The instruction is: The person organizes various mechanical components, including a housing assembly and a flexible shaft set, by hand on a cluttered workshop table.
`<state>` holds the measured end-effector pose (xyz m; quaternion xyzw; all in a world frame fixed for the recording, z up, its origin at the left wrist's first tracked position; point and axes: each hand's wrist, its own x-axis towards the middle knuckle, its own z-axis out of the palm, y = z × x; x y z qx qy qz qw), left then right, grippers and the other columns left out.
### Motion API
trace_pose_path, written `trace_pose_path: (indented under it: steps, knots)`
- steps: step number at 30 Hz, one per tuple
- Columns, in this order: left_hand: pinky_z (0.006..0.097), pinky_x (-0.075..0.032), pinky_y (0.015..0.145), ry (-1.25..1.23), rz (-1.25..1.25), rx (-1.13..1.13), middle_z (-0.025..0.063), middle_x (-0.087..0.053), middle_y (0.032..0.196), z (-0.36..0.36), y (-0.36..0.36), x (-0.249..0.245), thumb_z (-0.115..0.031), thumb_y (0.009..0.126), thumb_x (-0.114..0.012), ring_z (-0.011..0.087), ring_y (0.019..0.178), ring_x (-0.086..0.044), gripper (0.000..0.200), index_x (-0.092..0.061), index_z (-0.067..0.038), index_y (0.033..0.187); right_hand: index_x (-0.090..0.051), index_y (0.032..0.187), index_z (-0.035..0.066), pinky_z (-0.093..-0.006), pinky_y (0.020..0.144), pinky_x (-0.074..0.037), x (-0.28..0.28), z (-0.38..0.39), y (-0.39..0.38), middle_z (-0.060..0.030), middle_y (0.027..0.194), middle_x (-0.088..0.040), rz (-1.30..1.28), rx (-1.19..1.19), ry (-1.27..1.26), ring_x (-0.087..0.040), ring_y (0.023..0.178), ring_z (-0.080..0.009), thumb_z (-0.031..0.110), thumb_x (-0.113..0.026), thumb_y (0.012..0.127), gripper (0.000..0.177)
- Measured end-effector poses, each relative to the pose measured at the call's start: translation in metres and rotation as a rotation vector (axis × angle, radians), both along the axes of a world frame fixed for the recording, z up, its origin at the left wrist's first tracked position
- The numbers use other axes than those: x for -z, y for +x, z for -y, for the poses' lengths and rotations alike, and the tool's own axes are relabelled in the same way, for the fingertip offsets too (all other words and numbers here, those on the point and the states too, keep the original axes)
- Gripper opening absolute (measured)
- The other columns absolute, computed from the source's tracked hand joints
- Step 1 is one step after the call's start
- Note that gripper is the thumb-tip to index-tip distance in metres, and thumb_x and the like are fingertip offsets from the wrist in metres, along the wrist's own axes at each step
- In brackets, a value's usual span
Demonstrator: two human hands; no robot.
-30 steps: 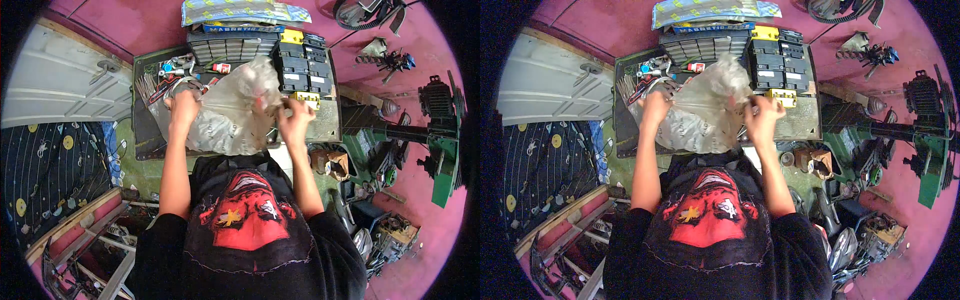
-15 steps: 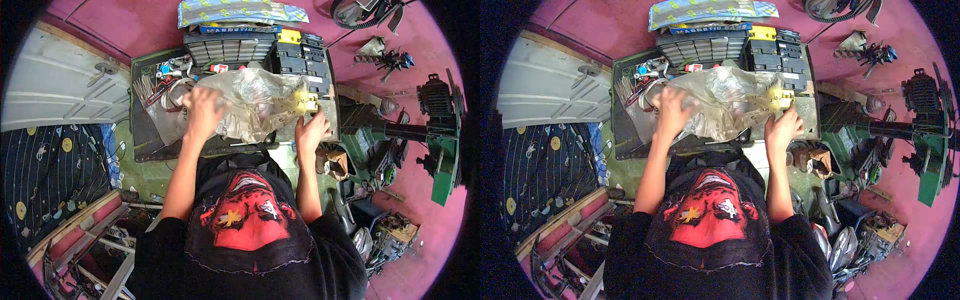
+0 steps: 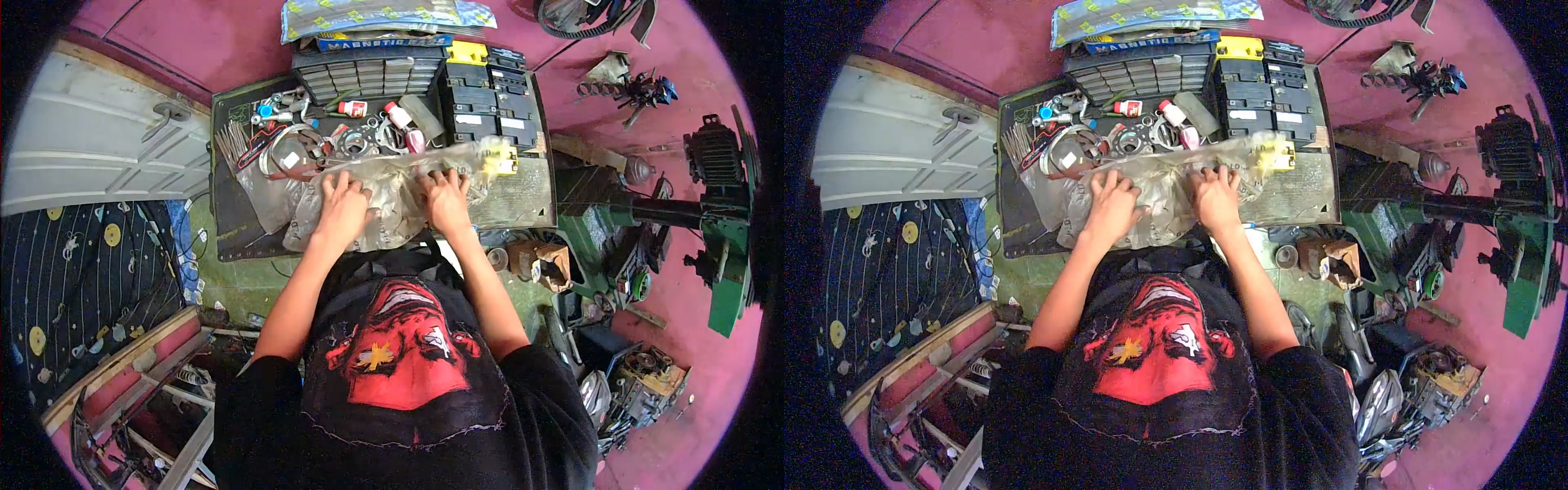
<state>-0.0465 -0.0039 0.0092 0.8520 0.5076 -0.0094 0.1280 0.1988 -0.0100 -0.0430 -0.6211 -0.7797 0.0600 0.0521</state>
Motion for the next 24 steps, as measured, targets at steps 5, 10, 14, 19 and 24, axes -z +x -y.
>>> trace_pose_path:
  steps: [5,10,14,19,24]
  knots:
    - [0.06,-0.032,0.11,0.096,0.136,-0.125,0.0127,-0.069,0.127,-0.002,0.002,0.009,-0.029,0.088,-0.08,0.0322,0.13,-0.054,0.047,-0.07,-0.008,0.129,-0.069,0.134,0.018,-0.0656,0.11,-0.034,0.001,-0.008,0.01,-0.0147,0.128,-0.066,-0.041,-0.019,0.033,-0.053,0.131,-0.0409,0.02,-0.071,0.087,0.046]
    - [0.0581,-0.033,0.109,0.167,0.208,-0.282,0.013,-0.067,0.131,-0.014,0.007,0.023,-0.024,0.088,-0.08,0.032,0.131,-0.054,0.053,-0.065,-0.008,0.136,-0.068,0.131,0.012,-0.0592,0.107,-0.037,-0.016,-0.03,0.013,-0.0181,0.128,-0.062,-0.167,0.022,0.192,-0.052,0.126,-0.0428,0.017,-0.073,0.085,0.046]
    - [0.0542,-0.036,0.104,0.175,0.161,-0.332,0.0161,-0.068,0.125,-0.029,0.01,0.031,-0.023,0.085,-0.082,0.0353,0.126,-0.054,0.05,-0.068,-0.006,0.129,-0.068,0.133,0.011,-0.0555,0.104,-0.041,0.002,-0.063,0.021,-0.0182,0.13,-0.06,-0.095,0.002,0.204,-0.054,0.121,-0.0406,0.013,-0.067,0.087,0.046]
    - [0.0533,-0.036,0.104,0.082,0.072,-0.303,0.0152,-0.069,0.124,-0.023,0.014,0.028,-0.025,0.085,-0.082,0.0357,0.127,-0.053,0.048,-0.071,-0.008,0.129,-0.072,0.127,0.012,-0.0521,0.101,-0.044,-0.014,-0.07,0.029,-0.015,0.123,-0.066,-0.141,-0.165,0.081,-0.058,0.118,-0.0374,0.011,-0.068,0.087,0.04]
    - [0.0506,-0.035,0.105,0.131,0.216,-0.392,0.0118,-0.069,0.125,0.012,0.012,0.001,-0.024,0.086,-0.081,0.0315,0.125,-0.054,0.048,-0.07,-0.01,0.131,-0.075,0.115,0.009,-0.0485,0.096,-0.046,-0.048,-0.044,0.028,-0.0126,0.113,-0.07,-0.286,-0.137,0.098,-0.062,0.109,-0.0355,0.015,-0.073,0.084,0.031]
